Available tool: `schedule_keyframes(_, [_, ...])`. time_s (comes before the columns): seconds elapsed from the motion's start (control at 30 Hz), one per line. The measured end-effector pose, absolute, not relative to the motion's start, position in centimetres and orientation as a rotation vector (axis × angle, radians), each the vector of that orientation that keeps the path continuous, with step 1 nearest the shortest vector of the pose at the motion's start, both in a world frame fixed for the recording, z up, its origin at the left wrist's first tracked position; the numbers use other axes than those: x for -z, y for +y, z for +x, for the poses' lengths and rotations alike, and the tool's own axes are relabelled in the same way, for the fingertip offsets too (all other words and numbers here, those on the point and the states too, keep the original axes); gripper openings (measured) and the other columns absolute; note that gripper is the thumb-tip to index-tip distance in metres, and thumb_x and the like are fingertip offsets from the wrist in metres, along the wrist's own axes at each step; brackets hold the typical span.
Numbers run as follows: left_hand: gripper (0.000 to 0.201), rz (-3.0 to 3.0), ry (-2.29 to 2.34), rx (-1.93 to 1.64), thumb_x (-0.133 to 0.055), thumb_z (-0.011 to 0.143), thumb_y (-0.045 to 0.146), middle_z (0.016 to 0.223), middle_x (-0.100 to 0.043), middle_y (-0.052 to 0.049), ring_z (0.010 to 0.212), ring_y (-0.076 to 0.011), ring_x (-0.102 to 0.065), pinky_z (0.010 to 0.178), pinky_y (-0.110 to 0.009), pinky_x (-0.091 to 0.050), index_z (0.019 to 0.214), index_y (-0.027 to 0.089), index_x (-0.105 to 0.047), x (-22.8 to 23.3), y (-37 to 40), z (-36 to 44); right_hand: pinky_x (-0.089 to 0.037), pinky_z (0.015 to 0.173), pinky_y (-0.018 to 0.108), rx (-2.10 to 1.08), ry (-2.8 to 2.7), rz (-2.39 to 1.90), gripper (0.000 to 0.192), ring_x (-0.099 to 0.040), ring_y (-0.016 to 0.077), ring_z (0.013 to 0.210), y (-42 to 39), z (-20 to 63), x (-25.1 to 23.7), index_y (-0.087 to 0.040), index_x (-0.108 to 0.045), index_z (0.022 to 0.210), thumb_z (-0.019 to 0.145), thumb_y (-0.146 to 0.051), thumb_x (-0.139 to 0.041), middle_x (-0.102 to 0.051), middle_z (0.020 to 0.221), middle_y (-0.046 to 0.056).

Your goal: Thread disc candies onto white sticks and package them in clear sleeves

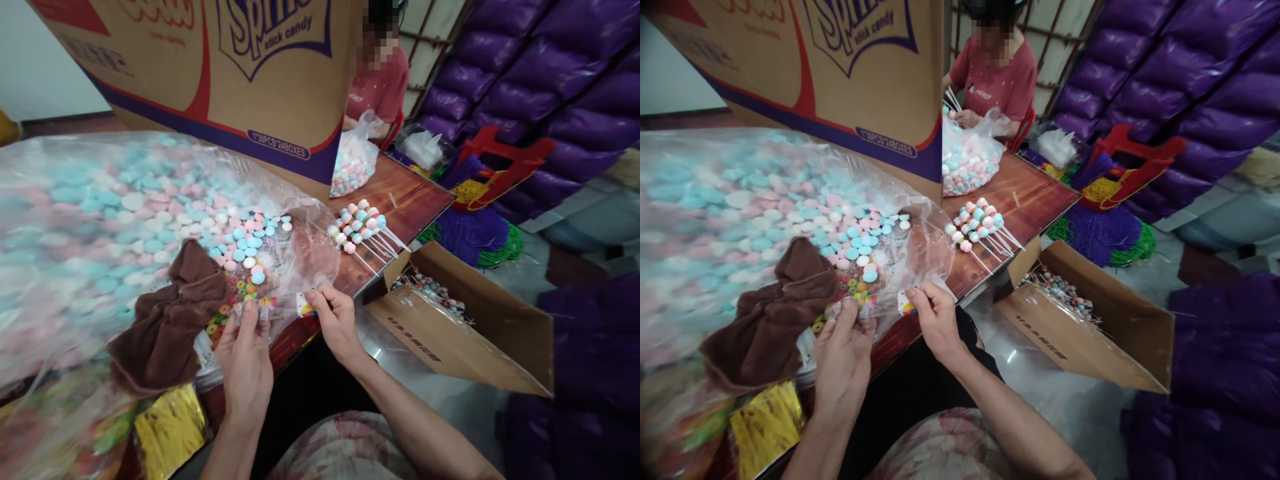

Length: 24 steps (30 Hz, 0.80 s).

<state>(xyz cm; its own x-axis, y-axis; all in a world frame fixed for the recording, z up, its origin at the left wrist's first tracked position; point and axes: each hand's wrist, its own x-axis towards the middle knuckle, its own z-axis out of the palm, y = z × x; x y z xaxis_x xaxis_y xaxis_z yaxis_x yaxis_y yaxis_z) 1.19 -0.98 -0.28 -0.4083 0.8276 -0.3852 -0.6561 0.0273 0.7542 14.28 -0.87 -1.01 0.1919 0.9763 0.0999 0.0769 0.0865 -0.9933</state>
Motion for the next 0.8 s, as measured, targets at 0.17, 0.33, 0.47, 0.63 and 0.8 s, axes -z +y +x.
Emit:
schedule_keyframes(0.17, [0.026,0.284,1.096,-1.547,-0.087,0.072,0.035,0.092,-0.074,0.001,0.084,-0.0109,-0.067,0.074,-0.021,-0.056,0.088,0.02,-0.073,-0.1,-0.9,2.0,-0.027,0.057,0.027,-0.966,-1.113,-1.239,0.042,-0.029,0.0112,0.06,-0.5,15.2,0.5,-0.022,-0.033,0.061,0.093,-0.037,-0.056,-0.029,0.063,-0.005])
schedule_keyframes(0.33, [0.024,0.233,1.108,-1.562,-0.089,0.069,0.024,0.09,-0.075,0.002,0.082,-0.0093,-0.067,0.073,-0.02,-0.054,0.086,0.019,-0.073,-0.4,-0.3,2.4,-0.029,0.057,0.026,-0.923,-1.2,-1.278,0.04,-0.034,0.0116,0.059,0.3,17.3,0.5,-0.021,-0.041,0.061,0.094,-0.04,-0.055,-0.037,0.061,-0.004])
schedule_keyframes(0.47, [0.017,0.108,1.1,-1.582,-0.084,0.076,0.023,0.09,-0.074,0.003,0.076,-0.0079,-0.066,0.069,-0.02,-0.051,0.087,0.02,-0.071,-0.1,0.6,2.1,-0.033,0.063,0.028,-0.49,-1.232,-1.521,0.035,-0.041,0.0142,0.063,2.4,21.0,1.6,-0.021,-0.05,0.067,0.097,-0.037,-0.049,-0.049,0.064,-0.002])
schedule_keyframes(0.63, [0.012,-0.011,1.103,-1.512,-0.075,0.085,0.027,0.083,-0.071,0.002,0.068,-0.0072,-0.062,0.071,-0.022,-0.049,0.087,0.019,-0.067,0.3,1.1,1.4,-0.034,0.079,0.036,0.073,-1.543,-2.074,0.008,-0.054,0.0247,0.088,5.2,24.6,3.1,-0.016,-0.067,0.088,0.087,-0.023,-0.064,-0.067,0.092,0.012])
schedule_keyframes(0.8, [0.02,-0.02,1.115,-1.533,-0.067,0.092,0.037,0.078,-0.069,-0.001,0.068,-0.0114,-0.063,0.07,-0.026,-0.049,0.088,0.017,-0.064,0.1,1.0,1.1,-0.034,0.079,0.037,0.15,-1.608,-2.169,0.02,-0.058,0.0246,0.085,5.4,25.3,3.7,-0.016,-0.073,0.091,0.094,-0.021,-0.053,-0.071,0.092,0.012])
